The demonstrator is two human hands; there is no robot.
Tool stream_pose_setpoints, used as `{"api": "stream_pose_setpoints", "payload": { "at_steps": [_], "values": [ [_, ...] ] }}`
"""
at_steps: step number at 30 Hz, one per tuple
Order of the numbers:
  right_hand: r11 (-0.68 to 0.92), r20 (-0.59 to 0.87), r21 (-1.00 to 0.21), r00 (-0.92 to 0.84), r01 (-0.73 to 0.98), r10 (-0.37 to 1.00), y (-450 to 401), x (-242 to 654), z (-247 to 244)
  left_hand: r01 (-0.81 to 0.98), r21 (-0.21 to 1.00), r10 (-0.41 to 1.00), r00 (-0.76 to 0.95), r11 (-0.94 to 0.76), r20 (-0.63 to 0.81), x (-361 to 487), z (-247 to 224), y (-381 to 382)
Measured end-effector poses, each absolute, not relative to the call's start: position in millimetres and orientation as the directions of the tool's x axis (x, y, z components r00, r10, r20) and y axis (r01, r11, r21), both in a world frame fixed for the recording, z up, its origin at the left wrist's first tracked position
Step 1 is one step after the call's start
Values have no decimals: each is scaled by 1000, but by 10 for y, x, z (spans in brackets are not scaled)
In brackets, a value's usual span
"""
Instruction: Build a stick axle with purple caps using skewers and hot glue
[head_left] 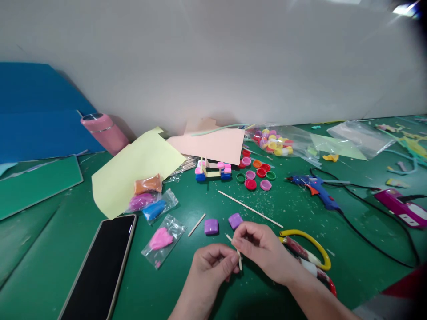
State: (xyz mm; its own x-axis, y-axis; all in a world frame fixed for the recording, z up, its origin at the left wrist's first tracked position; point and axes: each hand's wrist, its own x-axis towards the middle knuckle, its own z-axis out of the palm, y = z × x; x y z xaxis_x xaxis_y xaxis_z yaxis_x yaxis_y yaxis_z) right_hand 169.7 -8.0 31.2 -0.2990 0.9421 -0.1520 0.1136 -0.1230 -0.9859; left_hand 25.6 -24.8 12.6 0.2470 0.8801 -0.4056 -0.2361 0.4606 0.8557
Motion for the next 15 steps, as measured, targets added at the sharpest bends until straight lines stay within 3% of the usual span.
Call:
{"api": "stream_pose_setpoints", "payload": {
  "at_steps": [15],
  "values": [
    [-123,-129,-992,-264,40,956,-83,1708,346,-377,768,853,298,517,-428,225,48,-228]
  ]
}}
